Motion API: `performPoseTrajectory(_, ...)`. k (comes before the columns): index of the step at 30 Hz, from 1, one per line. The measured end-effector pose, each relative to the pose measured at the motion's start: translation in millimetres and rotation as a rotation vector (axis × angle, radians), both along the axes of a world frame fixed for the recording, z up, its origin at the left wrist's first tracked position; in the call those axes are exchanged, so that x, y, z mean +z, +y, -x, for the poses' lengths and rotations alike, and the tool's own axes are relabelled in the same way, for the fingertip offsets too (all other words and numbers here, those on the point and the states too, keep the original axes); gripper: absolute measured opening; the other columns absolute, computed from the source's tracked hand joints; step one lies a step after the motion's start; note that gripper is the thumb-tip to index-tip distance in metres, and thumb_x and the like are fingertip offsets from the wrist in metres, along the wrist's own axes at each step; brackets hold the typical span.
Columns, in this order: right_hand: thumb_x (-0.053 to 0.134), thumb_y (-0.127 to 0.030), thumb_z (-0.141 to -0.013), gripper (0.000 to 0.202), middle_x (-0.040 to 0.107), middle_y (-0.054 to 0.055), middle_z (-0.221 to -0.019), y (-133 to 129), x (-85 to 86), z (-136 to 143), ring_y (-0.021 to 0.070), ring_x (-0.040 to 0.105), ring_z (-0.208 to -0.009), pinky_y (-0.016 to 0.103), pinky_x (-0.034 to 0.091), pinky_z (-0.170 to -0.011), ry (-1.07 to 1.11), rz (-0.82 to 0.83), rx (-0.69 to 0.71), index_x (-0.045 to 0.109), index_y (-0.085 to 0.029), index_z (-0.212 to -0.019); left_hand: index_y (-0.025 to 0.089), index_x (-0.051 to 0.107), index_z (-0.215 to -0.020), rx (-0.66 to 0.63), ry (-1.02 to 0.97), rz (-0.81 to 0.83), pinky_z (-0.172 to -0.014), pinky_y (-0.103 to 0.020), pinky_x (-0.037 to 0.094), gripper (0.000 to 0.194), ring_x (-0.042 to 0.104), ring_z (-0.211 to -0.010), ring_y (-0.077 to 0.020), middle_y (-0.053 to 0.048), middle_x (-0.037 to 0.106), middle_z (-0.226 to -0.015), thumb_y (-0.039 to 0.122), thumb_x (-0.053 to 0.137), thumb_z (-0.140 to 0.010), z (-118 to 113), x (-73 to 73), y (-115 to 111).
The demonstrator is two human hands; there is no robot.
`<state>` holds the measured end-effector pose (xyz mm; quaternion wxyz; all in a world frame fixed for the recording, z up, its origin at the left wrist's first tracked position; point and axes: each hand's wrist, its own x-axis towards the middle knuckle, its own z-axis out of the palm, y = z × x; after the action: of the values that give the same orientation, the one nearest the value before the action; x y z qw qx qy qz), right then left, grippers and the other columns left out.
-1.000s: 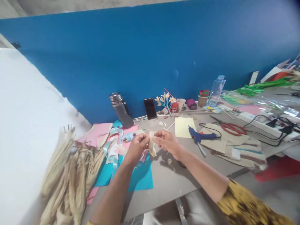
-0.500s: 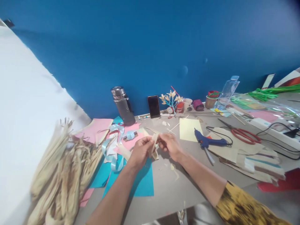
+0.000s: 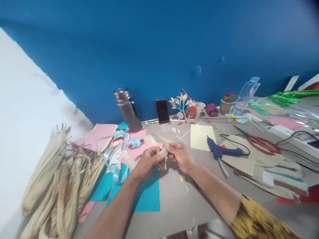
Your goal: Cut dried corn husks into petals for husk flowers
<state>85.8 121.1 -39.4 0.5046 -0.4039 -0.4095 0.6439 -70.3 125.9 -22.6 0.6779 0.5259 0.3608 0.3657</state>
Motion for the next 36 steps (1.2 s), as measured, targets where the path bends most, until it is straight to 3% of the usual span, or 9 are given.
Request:
performPoseTrajectory(5,0.065,-0.063,-0.074,0.049,0.046,-0.004,-0.053,1.4,2.8,-2.7,0.0071,0.035,-0.048,0.019,0.020,-0.042,0.017,-0.027,-0.112,0.062,-0.014,-0.071,0.017,0.056,-0.072,0.021,-0.006,-0.014,-0.059,-0.028,0.047,0.029,0.060,-0.052,-0.0143,0.000,0.061,-0.059,0.039,0.074,-0.077,-0.9,-6.9,1.9)
performPoseTrajectory(7,0.070,-0.060,-0.071,0.046,0.051,-0.002,-0.060,1.4,4.6,-3.2,0.0077,0.040,-0.051,0.018,0.022,-0.042,0.055,-0.017,-0.106,0.063,-0.015,-0.074,0.017,0.056,-0.071,0.056,0.031,-0.025,-0.058,-0.027,0.046,0.029,0.059,-0.051,-0.0141,0.000,0.061,-0.058,0.039,0.074,-0.077,-1.4,-6.2,1.2)
performPoseTrajectory(12,0.088,-0.035,-0.057,0.040,0.045,-0.008,-0.054,0.5,8.3,-7.1,0.0042,0.031,-0.046,0.017,0.018,-0.041,0.094,0.008,0.021,0.060,-0.017,-0.079,0.017,0.060,-0.075,0.011,0.095,-0.057,-0.057,-0.024,0.045,0.027,0.058,-0.050,-0.0125,-0.001,0.063,-0.057,0.039,0.074,-0.078,-0.4,0.4,-1.2)
performPoseTrajectory(16,0.089,-0.029,-0.057,0.037,0.050,-0.006,-0.057,0.5,7.8,-13.1,0.0019,0.028,-0.044,0.016,0.015,-0.041,0.241,0.069,0.180,0.058,-0.015,-0.072,0.016,0.059,-0.073,-0.049,0.079,-0.078,-0.056,-0.022,0.043,0.031,0.055,-0.052,-0.0105,-0.001,0.064,-0.059,0.042,0.076,-0.076,1.8,1.5,-0.4)
performPoseTrajectory(20,0.087,-0.025,-0.061,0.034,0.044,-0.009,-0.057,5.5,2.4,-18.0,0.0004,0.019,-0.044,0.013,0.016,-0.040,0.414,0.077,0.274,0.057,-0.014,-0.071,0.016,0.059,-0.072,-0.097,-0.032,-0.074,-0.060,-0.025,0.045,0.034,0.057,-0.058,-0.0128,-0.001,0.061,-0.062,0.043,0.080,-0.072,3.1,-1.3,0.5)
performPoseTrajectory(25,0.084,-0.031,-0.067,0.033,0.045,-0.009,-0.060,12.6,2.4,-23.6,0.0016,0.022,-0.043,0.012,0.020,-0.038,0.571,0.088,0.227,0.059,-0.016,-0.080,0.016,0.057,-0.073,-0.104,-0.096,-0.058,-0.060,-0.026,0.044,0.034,0.056,-0.057,-0.0126,0.000,0.059,-0.061,0.041,0.081,-0.072,2.0,-3.0,-0.9)
performPoseTrajectory(29,0.083,-0.047,-0.066,0.042,0.054,-0.005,-0.065,8.2,5.7,-19.9,0.0037,0.035,-0.046,0.012,0.022,-0.038,0.453,0.064,0.206,0.062,-0.017,-0.086,0.017,0.055,-0.073,-0.056,-0.063,-0.081,-0.059,-0.024,0.041,0.031,0.053,-0.058,-0.0109,0.001,0.058,-0.062,0.038,0.077,-0.077,0.5,-7.0,0.5)
performPoseTrajectory(33,0.089,-0.027,-0.063,0.036,0.053,-0.007,-0.060,5.0,2.9,-13.7,0.0013,0.027,-0.042,0.012,0.020,-0.039,0.313,0.021,0.154,0.060,-0.017,-0.082,0.016,0.056,-0.074,-0.072,-0.011,-0.125,-0.059,-0.025,0.041,0.030,0.052,-0.058,-0.0113,0.000,0.058,-0.063,0.040,0.074,-0.081,-0.1,-11.2,2.7)
performPoseTrajectory(36,0.087,-0.022,-0.063,0.033,0.041,-0.011,-0.054,10.6,-0.5,-16.4,0.0009,0.020,-0.042,0.012,0.017,-0.038,0.424,0.044,0.140,0.055,-0.016,-0.073,0.016,0.056,-0.074,-0.088,-0.072,-0.092,-0.060,-0.025,0.043,0.032,0.052,-0.059,-0.0115,-0.001,0.057,-0.063,0.041,0.075,-0.079,0.3,-9.1,1.6)
